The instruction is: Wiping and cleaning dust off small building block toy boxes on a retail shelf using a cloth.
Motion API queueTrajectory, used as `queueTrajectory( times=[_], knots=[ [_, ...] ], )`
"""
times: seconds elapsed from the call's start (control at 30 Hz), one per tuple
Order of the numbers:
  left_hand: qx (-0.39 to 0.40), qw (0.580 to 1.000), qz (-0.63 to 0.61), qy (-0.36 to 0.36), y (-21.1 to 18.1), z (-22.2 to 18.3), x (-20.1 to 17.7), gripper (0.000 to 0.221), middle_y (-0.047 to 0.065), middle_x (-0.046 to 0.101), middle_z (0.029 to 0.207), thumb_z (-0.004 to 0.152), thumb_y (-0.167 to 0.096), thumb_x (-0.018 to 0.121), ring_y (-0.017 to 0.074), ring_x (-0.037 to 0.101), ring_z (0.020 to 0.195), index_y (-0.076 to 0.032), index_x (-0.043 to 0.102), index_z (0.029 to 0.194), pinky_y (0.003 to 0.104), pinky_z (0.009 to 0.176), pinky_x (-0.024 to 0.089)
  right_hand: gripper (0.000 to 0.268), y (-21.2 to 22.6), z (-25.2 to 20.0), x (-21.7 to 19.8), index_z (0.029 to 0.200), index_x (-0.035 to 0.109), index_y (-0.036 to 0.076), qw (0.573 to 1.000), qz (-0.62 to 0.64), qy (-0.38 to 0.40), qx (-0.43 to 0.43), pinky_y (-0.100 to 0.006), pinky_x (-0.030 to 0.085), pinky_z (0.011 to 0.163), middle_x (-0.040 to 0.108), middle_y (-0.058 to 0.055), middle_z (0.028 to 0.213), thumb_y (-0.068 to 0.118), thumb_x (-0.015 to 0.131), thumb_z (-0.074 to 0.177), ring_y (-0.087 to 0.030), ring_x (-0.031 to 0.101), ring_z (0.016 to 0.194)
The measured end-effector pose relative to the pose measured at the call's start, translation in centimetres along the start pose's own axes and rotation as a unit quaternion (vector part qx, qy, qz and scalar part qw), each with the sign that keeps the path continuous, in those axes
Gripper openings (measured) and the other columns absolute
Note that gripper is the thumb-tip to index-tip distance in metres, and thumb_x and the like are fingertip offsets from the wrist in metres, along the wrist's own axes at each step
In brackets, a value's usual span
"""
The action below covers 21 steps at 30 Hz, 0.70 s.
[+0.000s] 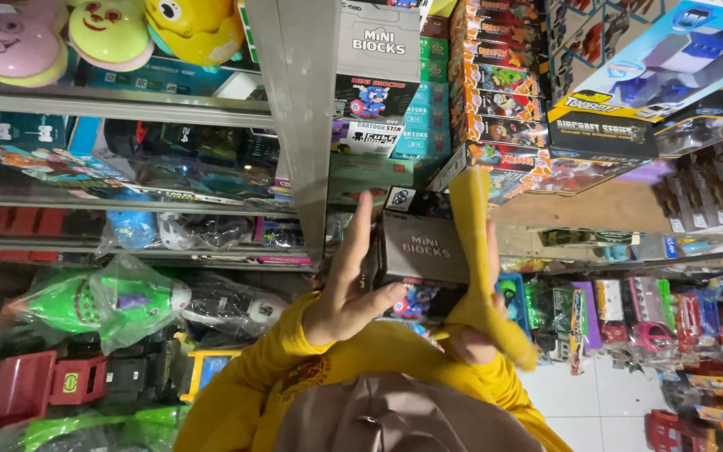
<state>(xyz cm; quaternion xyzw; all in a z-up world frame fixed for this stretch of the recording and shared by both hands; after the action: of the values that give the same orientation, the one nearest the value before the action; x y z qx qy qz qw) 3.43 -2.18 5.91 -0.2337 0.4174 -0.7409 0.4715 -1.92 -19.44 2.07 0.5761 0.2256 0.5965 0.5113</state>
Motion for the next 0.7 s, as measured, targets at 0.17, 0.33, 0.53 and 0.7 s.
queueTrajectory(
  times=[0.17,0.33,0.53,0.7],
  knots=[
    [-0.045,0.993,-0.111,-0.017,0.2,0.8,-0.6,0.108,0.023,0.026,0.172,0.101,-0.02,0.069,0.0267,0.037,0.156,-0.002,-0.013,0.169,0.038,0.132,0.027,0.068,0.3,1.1,-2.3,0.152,0.047,0.0,0.999,-0.039,0.014,0.004,-0.051,0.03,0.127,0.051,-0.019,0.156,0.049,0.055,0.105,-0.036,0.048,0.146],
    [-0.013,0.999,-0.04,0.033,-0.9,1.7,0.6,0.134,0.022,0.033,0.166,0.086,-0.007,0.086,0.0274,0.041,0.15,-0.006,-0.023,0.164,0.038,0.129,0.031,0.053,9.3,2.3,4.6,0.138,0.062,0.015,0.824,-0.384,0.299,-0.29,-0.049,0.015,0.138,0.057,-0.015,0.152,0.054,0.044,0.108,-0.031,0.051,0.148],
    [-0.03,0.995,-0.076,0.061,-0.5,0.9,0.7,0.134,0.019,0.038,0.164,0.09,-0.008,0.084,0.0257,0.048,0.146,-0.007,-0.027,0.164,0.037,0.127,0.037,0.063,8.7,4.0,4.2,0.131,0.069,0.003,0.747,-0.506,0.385,-0.197,-0.058,0.021,0.132,0.064,-0.019,0.144,0.052,0.048,0.099,-0.039,0.055,0.145],
    [-0.017,0.989,-0.122,0.081,-0.6,0.8,0.6,0.133,0.02,0.035,0.166,0.088,-0.012,0.083,0.0272,0.042,0.151,-0.007,-0.027,0.164,0.038,0.129,0.03,0.071,9.3,3.1,5.4,0.134,0.065,-0.003,0.767,-0.41,0.462,-0.175,-0.054,0.029,0.129,0.061,-0.023,0.146,0.057,0.044,0.103,-0.04,0.052,0.147]
  ],
)
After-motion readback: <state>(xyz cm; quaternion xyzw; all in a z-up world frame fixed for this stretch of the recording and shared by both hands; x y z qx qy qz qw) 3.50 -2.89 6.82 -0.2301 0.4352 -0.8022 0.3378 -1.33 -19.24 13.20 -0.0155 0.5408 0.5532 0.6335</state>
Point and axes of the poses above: each hand's wrist, its own z-axis towards the middle knuckle, its own x-axis out of the palm, y = z × x, the point moved 8 cm from there along z, towards the middle knuckle
